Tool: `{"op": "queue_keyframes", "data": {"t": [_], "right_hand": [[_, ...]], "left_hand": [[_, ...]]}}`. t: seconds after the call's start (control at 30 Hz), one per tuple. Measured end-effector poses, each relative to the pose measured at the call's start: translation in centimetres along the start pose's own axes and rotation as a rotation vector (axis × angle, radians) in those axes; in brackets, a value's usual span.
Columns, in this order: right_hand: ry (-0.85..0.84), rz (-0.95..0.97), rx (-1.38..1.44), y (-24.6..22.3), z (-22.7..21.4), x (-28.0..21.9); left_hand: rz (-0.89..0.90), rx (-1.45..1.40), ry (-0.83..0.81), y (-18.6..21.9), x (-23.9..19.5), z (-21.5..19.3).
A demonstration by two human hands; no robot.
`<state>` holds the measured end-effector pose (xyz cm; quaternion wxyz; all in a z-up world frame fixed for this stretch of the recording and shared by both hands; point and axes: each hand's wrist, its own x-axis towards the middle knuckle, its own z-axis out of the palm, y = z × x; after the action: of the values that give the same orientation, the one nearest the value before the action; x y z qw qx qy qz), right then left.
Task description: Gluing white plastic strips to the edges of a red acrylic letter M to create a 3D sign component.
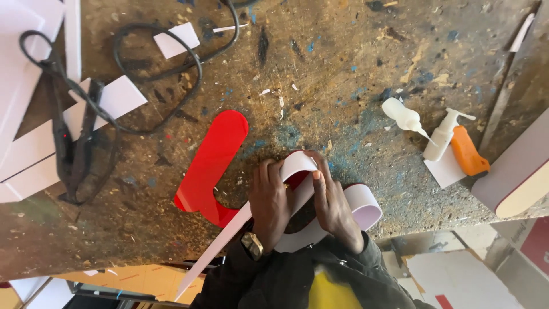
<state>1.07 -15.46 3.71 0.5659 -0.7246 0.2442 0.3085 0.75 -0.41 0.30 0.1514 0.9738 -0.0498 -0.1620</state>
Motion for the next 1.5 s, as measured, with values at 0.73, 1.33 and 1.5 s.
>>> {"op": "queue_keyframes", "data": {"t": [0.73, 1.33, 1.5], "right_hand": [[0.699, -0.202, -0.433, 7.2, -10.7, -1.2], [0.355, -0.333, -0.42, 5.9, -6.2, -6.0], [0.549, -0.445, -0.4, 7.8, -3.9, -7.2]], "left_hand": [[0.106, 0.108, 0.25, -1.5, -0.8, 2.2], [0.089, 0.109, 0.282, -0.9, -0.7, 3.0], [0.084, 0.154, 0.312, -0.5, -1.1, 1.5]]}}
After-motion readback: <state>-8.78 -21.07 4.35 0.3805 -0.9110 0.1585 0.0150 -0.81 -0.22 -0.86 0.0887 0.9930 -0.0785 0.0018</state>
